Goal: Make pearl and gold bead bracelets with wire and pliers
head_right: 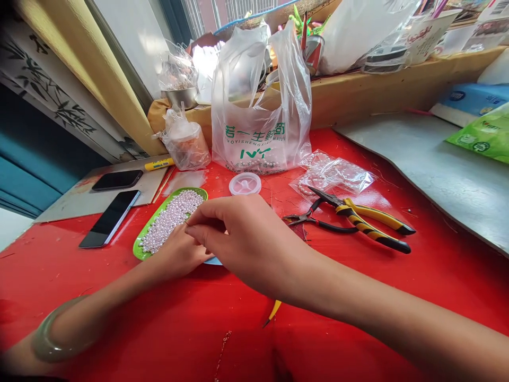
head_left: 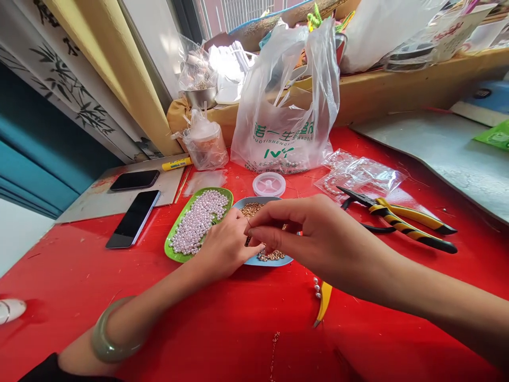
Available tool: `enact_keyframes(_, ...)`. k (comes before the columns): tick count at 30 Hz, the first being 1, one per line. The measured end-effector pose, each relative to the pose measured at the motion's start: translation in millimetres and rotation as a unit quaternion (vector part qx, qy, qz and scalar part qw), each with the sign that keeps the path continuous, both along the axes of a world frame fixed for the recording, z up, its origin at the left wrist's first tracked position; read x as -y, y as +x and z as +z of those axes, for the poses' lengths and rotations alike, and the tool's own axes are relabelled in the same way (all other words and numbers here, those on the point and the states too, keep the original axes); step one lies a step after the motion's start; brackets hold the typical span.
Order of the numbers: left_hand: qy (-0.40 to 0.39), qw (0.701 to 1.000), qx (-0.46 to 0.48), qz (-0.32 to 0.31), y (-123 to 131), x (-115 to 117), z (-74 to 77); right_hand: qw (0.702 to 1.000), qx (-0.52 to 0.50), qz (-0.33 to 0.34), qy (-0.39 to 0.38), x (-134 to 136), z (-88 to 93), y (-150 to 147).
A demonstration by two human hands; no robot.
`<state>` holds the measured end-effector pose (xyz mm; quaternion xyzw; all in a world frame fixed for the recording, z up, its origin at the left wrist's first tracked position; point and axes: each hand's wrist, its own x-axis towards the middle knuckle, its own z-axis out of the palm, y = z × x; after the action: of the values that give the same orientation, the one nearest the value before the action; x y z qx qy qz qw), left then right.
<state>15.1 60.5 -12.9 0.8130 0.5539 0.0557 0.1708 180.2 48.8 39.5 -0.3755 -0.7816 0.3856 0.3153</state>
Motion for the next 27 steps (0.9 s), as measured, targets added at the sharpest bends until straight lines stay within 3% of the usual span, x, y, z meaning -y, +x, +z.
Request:
enact_keyframes(7,0.018,0.999,0.021,-0.014,-4,-1,2.6,1.0,-0.014,0.006,-0.003,0,2.5,0)
enact_keyframes(12,0.026,0.986,0.164,-0.021,-7,-4,-4.9,1.0,-0.017,0.006,-0.006,-3,2.9,2)
enact_keyframes(14,-0.023,0.97,0.24,-0.001,-7,-5,-4.0,0.999,-0.021,0.005,-0.029,-6,1.2,4)
enact_keyframes(16,-0.122,0.936,0.329,0.035,-8,-6,-1.1,0.998,-0.034,0.003,-0.062,-10,-2.4,5)
enact_keyframes(18,-0.201,0.882,0.422,0.061,-8,-7,1.0,0.995,-0.048,-0.006,-0.088,-13,-7.5,8)
enact_keyframes(21,-0.245,0.813,0.522,0.079,-6,-8,-0.3,0.988,-0.071,-0.028,-0.133,-14,-16.4,13)
enact_keyframes(27,-0.306,0.751,0.581,0.073,1,9,-0.9,0.983,-0.08,-0.074,-0.151,1,-31.8,26)
